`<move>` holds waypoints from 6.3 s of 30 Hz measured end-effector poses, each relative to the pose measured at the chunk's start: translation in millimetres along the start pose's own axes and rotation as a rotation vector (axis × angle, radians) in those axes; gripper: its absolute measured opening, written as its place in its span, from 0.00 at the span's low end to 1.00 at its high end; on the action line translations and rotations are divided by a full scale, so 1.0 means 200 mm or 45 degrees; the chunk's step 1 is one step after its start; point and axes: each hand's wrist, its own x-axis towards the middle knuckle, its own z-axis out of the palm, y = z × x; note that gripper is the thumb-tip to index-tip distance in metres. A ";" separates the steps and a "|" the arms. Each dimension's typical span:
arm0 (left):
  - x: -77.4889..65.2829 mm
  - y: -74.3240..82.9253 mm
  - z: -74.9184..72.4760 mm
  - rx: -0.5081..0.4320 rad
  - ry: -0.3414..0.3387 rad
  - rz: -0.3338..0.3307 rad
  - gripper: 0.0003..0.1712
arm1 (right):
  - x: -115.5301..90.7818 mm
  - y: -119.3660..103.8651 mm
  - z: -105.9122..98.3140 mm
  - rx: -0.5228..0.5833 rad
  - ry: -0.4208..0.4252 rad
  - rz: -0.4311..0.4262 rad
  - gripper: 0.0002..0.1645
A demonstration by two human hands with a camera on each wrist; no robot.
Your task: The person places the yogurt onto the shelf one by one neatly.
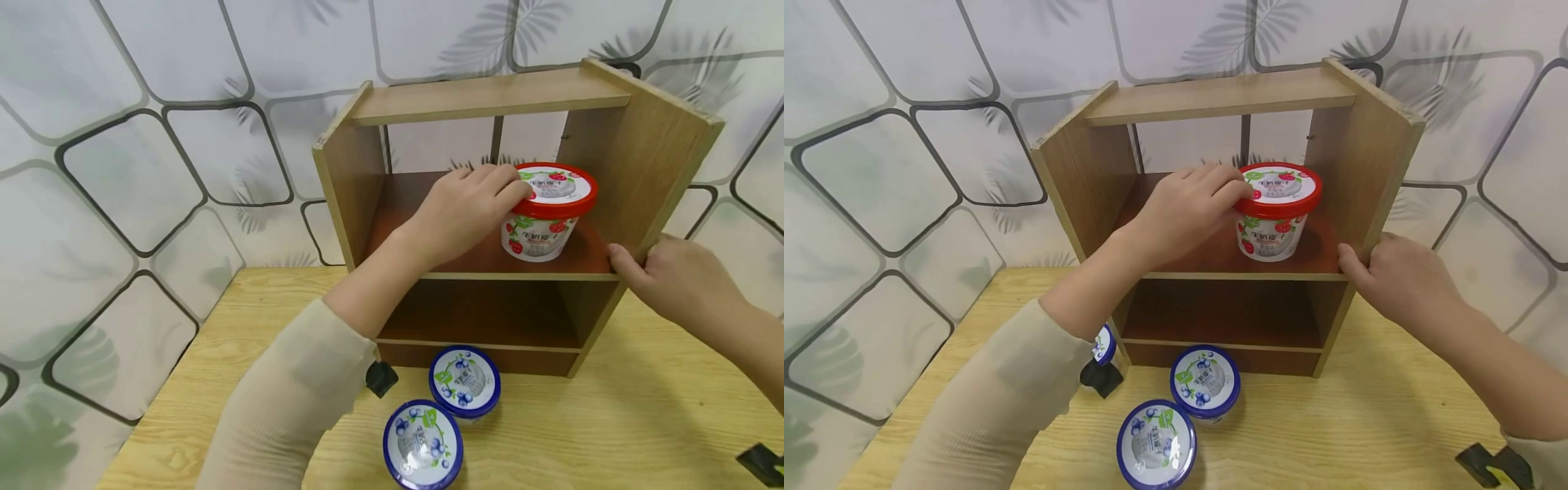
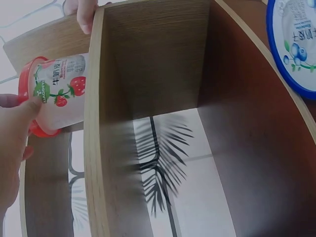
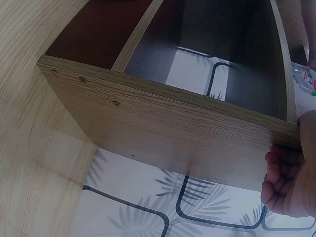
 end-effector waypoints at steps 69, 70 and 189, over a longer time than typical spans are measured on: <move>-0.59 0.21 -0.13 -0.032 0.181 0.133 0.21 | 0.01 0.02 0.03 -0.011 0.024 0.016 0.33; -0.61 0.21 -0.13 -0.037 0.185 0.129 0.21 | 0.01 0.02 0.03 -0.011 0.022 0.014 0.33; -1.61 0.02 0.08 -0.136 0.257 0.264 0.22 | 0.01 0.00 0.02 -0.044 0.086 0.013 0.31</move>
